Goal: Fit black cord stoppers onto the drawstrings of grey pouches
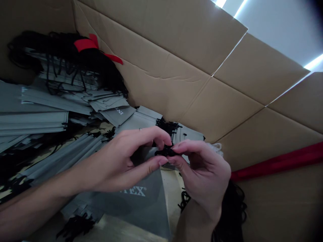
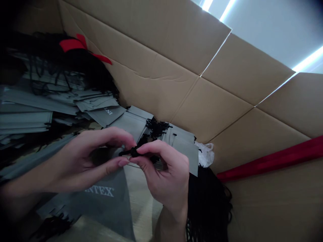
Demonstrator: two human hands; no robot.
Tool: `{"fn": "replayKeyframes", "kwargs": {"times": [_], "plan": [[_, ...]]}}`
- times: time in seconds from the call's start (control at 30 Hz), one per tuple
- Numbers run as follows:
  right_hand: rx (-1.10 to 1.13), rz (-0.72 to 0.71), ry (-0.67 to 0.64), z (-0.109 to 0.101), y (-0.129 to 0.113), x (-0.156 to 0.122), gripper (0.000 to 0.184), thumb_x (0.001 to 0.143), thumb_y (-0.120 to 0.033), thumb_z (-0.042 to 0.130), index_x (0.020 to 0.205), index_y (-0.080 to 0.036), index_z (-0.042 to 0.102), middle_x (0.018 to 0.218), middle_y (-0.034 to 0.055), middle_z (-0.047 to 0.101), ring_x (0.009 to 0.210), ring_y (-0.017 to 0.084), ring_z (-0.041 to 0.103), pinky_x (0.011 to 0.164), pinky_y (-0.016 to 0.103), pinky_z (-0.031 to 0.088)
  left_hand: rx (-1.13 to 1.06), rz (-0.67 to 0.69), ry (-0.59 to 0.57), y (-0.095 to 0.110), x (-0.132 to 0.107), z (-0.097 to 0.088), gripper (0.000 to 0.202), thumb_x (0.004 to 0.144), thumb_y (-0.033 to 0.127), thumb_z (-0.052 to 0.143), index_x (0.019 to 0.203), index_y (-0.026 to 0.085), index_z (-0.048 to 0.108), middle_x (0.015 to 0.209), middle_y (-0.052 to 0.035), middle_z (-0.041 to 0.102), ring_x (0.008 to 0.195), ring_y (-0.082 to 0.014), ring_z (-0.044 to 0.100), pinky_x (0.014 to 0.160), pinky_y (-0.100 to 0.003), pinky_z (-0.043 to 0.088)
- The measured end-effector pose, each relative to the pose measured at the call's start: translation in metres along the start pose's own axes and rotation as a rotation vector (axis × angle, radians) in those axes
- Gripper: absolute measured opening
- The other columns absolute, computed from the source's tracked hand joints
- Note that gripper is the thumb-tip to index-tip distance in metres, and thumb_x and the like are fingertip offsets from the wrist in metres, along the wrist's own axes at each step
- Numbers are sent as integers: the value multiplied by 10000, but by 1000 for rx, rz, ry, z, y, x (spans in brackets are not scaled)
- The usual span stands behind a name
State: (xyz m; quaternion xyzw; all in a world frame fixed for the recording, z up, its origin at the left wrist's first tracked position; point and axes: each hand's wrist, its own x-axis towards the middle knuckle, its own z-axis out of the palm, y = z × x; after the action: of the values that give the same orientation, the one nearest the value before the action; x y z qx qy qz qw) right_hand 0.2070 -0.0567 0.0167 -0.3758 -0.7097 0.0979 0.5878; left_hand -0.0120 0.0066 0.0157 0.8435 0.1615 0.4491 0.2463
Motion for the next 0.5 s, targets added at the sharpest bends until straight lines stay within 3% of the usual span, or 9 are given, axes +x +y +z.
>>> {"fn": "replayKeyframes", "kwargs": {"times": [0.13,0.27,0.33,0.5], "plan": [[43,21,-20,0,-2,0,190,936,-98,898,1025,-245,820,932,-25,833,837,138,787,723,248,632,-11,55,35,-3,-1,1,88,1082,247,715,1169,240,710,974,47,783,779,-66,705,666,-183,514],[23,50,-51,-1,-4,0,165,971,-100,867,1008,-253,817,914,-43,820,830,113,764,723,231,596,54,92,-11,-2,-1,-1,229,1123,193,651,1343,242,687,1101,51,814,899,-49,743,790,-147,536],[-6,36,-38,-1,-4,0,147,986,-112,851,983,-251,804,901,-43,804,844,119,752,744,244,587,145,139,-39,-2,-2,-1,233,1157,225,602,1381,226,667,1137,34,817,884,-60,737,772,-180,523],[-104,-5,-40,3,-7,-1,183,1047,-79,730,1000,-249,776,917,-42,784,813,106,717,715,240,572,453,231,20,-5,-6,4,166,1195,305,515,1262,219,640,1047,17,785,776,-121,700,662,-319,421]]}}
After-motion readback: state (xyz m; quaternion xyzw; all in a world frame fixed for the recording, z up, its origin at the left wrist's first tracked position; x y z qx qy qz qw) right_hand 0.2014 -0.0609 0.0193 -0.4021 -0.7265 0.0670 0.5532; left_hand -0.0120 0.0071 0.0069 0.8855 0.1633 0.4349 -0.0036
